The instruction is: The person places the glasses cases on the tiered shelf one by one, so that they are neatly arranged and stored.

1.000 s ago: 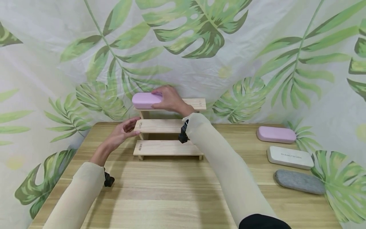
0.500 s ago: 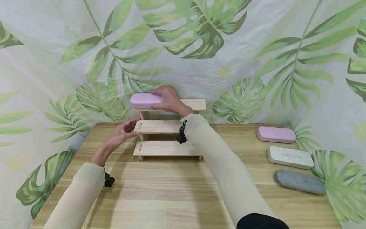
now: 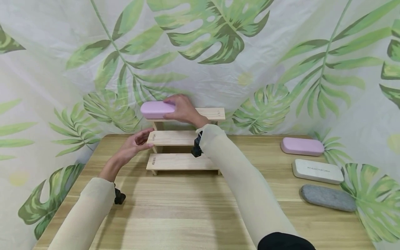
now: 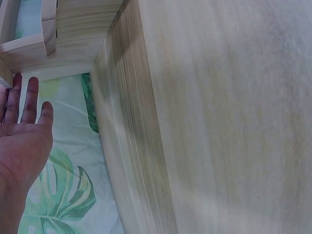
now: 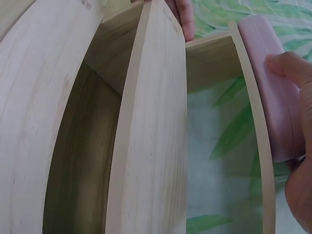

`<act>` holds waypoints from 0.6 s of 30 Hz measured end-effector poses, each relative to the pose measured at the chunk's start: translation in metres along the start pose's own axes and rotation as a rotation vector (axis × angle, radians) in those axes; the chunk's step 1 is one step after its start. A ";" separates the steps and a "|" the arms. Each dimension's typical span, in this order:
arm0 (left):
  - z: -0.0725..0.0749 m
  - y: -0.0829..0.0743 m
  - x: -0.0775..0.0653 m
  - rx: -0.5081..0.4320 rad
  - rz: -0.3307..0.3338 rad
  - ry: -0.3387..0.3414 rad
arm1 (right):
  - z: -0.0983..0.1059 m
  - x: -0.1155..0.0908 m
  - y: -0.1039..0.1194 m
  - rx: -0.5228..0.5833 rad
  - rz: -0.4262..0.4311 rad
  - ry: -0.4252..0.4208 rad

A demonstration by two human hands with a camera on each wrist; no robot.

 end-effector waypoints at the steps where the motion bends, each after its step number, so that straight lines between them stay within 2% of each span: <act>1: 0.000 0.000 0.000 0.000 -0.001 0.001 | 0.000 0.000 0.001 0.005 -0.002 0.001; 18: -0.001 -0.002 0.000 0.007 -0.010 -0.004 | -0.006 0.003 0.008 -0.036 -0.021 0.029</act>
Point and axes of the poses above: each hand's wrist, its own x-axis towards the middle knuckle, its own z-axis out of the back of the hand, y = z × x, the point moved 5 cm from there along x, towards the middle knuckle, and after that the axes turned 11 degrees about x, right-handed, at the moved point
